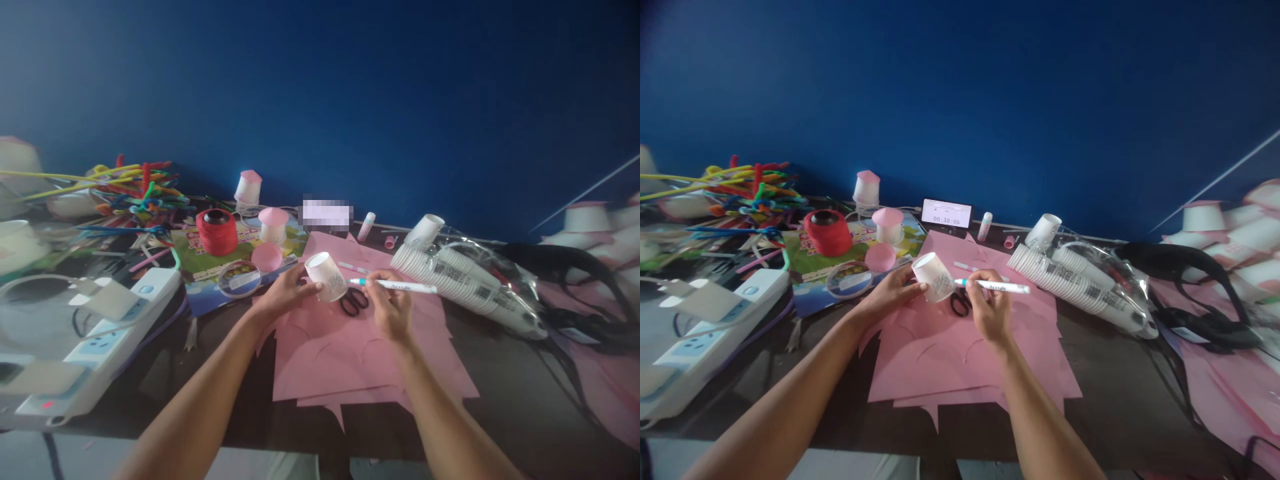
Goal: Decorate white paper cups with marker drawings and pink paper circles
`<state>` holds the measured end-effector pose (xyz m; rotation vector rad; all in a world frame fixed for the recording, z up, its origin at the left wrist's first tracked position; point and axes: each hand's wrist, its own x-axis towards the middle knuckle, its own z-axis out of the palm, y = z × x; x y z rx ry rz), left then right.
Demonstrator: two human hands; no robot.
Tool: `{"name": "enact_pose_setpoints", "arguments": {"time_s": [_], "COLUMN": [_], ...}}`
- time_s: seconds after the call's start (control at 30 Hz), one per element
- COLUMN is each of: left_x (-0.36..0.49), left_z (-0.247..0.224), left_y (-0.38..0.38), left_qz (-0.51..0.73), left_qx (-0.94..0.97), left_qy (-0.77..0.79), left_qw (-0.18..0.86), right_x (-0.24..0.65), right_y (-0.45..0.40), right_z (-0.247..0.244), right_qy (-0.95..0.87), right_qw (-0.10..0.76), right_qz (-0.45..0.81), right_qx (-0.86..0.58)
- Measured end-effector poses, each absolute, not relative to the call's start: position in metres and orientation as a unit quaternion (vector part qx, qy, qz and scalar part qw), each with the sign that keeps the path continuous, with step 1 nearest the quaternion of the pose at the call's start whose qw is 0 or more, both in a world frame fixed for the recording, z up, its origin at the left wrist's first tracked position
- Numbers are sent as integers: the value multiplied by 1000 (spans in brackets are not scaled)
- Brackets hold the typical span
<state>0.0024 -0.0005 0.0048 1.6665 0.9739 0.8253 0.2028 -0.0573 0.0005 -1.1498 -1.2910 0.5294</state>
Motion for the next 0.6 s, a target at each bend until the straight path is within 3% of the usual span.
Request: {"name": "enact_pose_setpoints", "arguments": {"time_s": [0.33,0.6], "left_x": [4,2], "left_z": [4,7], "left_y": [-1,-1], "left_qz": [347,350], "left_qx": [694,676], "left_qy": [385,390], "left_qw": [499,518], "right_x": [188,201], "right_y": [-62,-59], "right_z": [-6,3], "right_qy": [-585,-622], "right_qw": [590,560], "right_qz": [309,186], "right_qx": [-462,-515]}}
